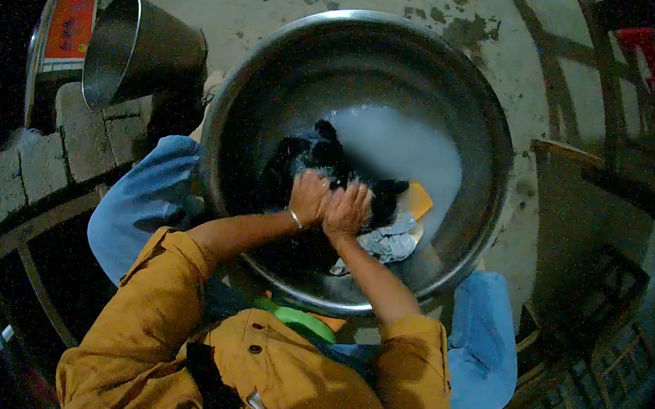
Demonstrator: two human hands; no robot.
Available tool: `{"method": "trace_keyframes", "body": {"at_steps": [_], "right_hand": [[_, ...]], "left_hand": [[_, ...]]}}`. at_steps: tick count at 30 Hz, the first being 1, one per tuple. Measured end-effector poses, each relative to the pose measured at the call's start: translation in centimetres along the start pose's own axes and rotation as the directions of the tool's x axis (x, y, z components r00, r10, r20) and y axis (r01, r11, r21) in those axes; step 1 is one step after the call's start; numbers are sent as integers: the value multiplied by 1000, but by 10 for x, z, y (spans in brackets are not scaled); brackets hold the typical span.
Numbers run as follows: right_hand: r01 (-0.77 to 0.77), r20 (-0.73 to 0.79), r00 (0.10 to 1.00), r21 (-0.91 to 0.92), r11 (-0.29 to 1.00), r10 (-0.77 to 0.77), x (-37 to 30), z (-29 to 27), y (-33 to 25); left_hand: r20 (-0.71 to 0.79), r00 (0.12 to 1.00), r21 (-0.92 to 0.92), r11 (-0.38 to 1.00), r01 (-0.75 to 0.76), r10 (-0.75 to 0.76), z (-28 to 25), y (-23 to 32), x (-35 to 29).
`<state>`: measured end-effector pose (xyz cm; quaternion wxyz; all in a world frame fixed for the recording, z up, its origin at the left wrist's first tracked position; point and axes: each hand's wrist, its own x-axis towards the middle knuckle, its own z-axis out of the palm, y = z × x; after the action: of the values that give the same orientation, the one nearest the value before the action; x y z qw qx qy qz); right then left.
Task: The person hand-washes a small load of clothes in a large metal basin filled with soapy water. They repeatedly submerge, scrub, and wring out dark and light-colored garments using both hands.
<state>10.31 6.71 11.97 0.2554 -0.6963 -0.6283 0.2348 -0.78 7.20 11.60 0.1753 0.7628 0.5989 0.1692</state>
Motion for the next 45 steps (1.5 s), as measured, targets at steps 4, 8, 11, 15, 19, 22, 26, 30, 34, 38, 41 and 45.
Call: {"method": "trace_keyframes", "body": {"at_steps": [4, 8, 11, 15, 19, 22, 26, 30, 34, 38, 41, 45], "right_hand": [[-26, 207, 977, -108, 994, 48, 60, 0, 12], [-296, 322, 874, -242, 924, 364, 144, -1, 21], [-326, 315, 905, 84, 942, 285, 201, -1, 78], [-522, 480, 816, 373, 767, 323, 228, -60, 57], [-239, 549, 798, -91, 967, 249, 211, -58, 69], [-25, 573, 788, -334, 942, 223, 139, -39, 47], [8, 405, 911, -196, 981, 74, 56, -55, 14], [55, 151, 987, 36, 998, -60, -33, -69, -16], [126, 89, 989, -57, 990, -121, -64, -47, -13], [145, 72, 987, -45, 988, -141, -27, -20, 10], [81, 73, 995, -121, 989, -73, -2, -6, 21], [195, 154, 975, -273, 942, -157, 68, 14, 45]], "left_hand": [[-61, 996, 19, 997, -69, 70, 17, -17, 52], [403, 802, -2, 876, 483, -442, 5, 1, 143], [482, 772, -54, 865, 499, -415, -48, 32, 199], [15, 996, -53, 994, -91, 92, -52, 44, 156], [168, 789, -231, 802, -551, 590, -60, 55, 94], [-263, 935, -249, 919, -305, 239, -71, 37, 86], [164, 961, -181, 951, 252, -223, -26, 10, 58], [45, 996, -195, 977, 81, -73, -62, 50, -25], [41, 998, -177, 983, 52, -45, -46, 44, -48], [27, 1000, -142, 990, 19, -15, -14, 19, -24], [72, 997, -75, 997, -25, 30, -9, 9, 13], [-78, 995, -11, 998, 58, -59, 18, -8, 62]]}}
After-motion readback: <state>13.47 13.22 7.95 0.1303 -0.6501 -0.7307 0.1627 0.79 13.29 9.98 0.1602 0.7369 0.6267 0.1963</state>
